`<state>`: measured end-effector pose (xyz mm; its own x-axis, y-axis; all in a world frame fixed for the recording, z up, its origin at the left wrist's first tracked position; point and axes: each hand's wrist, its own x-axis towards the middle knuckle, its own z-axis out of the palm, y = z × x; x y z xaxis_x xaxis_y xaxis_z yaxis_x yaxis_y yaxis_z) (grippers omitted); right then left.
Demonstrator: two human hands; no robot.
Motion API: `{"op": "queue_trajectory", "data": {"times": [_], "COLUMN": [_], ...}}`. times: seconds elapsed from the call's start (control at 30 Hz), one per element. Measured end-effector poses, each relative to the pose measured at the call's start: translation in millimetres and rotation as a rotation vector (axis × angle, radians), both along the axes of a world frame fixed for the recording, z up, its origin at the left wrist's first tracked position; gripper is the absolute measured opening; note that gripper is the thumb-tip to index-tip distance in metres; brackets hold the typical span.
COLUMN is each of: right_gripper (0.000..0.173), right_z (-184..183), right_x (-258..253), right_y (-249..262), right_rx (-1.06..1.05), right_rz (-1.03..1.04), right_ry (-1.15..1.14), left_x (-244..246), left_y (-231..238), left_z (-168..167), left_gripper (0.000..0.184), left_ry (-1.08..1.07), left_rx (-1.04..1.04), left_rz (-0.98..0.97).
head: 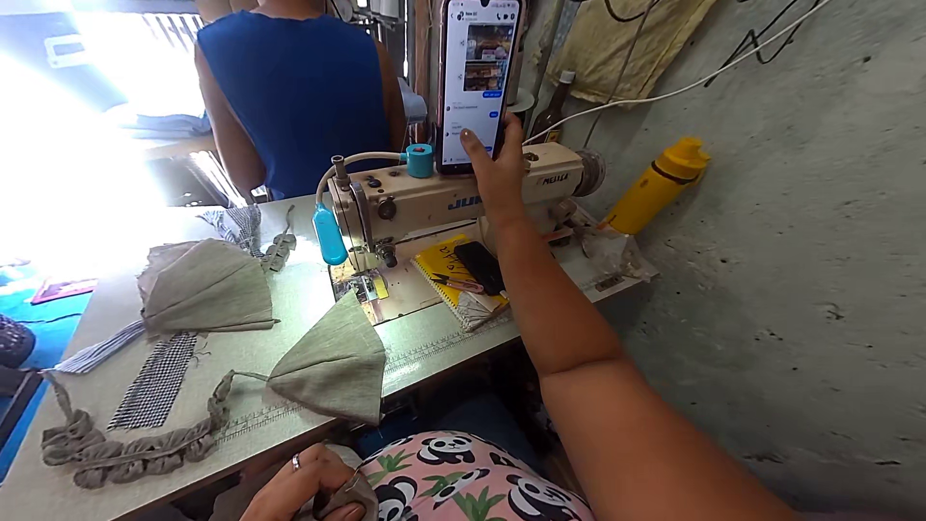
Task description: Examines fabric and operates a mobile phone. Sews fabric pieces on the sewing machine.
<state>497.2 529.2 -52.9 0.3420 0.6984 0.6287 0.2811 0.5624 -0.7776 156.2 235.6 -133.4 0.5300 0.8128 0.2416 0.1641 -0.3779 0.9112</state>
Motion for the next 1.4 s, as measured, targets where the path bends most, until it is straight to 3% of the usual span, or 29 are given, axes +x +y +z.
{"op": "queue_trajectory", "data": {"times": [0.13, 0.27, 0.33, 0.57, 0.77, 0.87, 1.3, 1.4], "right_gripper": [0.072, 0.047, 0.042, 0.049, 0.081, 0.089, 0.087, 0.078], "right_z": [-2, 0, -2, 1, -4, -7, -2, -1], "right_x": [-1, 9, 16, 5, 0, 4, -8, 0], "right_y": [3, -4, -6, -8, 0, 0, 7, 2], "right_rx": [-0.011, 0.019, 0.062, 0.014, 0.060, 0.076, 0.043, 0.053], "right_rz": [-0.072, 0.048, 0.133, 0.079, 0.024, 0.018, -0.124, 0.033], "right_ry": [-0.025, 0.040, 0.111, 0.078, -0.053, -0.128, -0.073, -0.028], "left_x": [1, 1, 1, 3, 1, 1, 3, 2], "left_y": [1, 1, 1, 4, 1, 1, 2, 2], "left_z": [1, 0, -1, 1, 2, 0, 1, 2], "left_gripper": [0.012, 0.011, 0.011, 0.011, 0.011, 0.011, 0.011, 0.011], "left_ry": [0.001, -0.003, -0.001, -0.005, -0.006, -0.003, -0.004, -0.004], "left_rx": [-0.002, -0.006, -0.003, 0.006, -0.013, 0.001, -0.010, -0.014], "left_rz": [0.003, 0.012, 0.012, -0.005, 0.007, 0.007, -0.004, -0.006]}}
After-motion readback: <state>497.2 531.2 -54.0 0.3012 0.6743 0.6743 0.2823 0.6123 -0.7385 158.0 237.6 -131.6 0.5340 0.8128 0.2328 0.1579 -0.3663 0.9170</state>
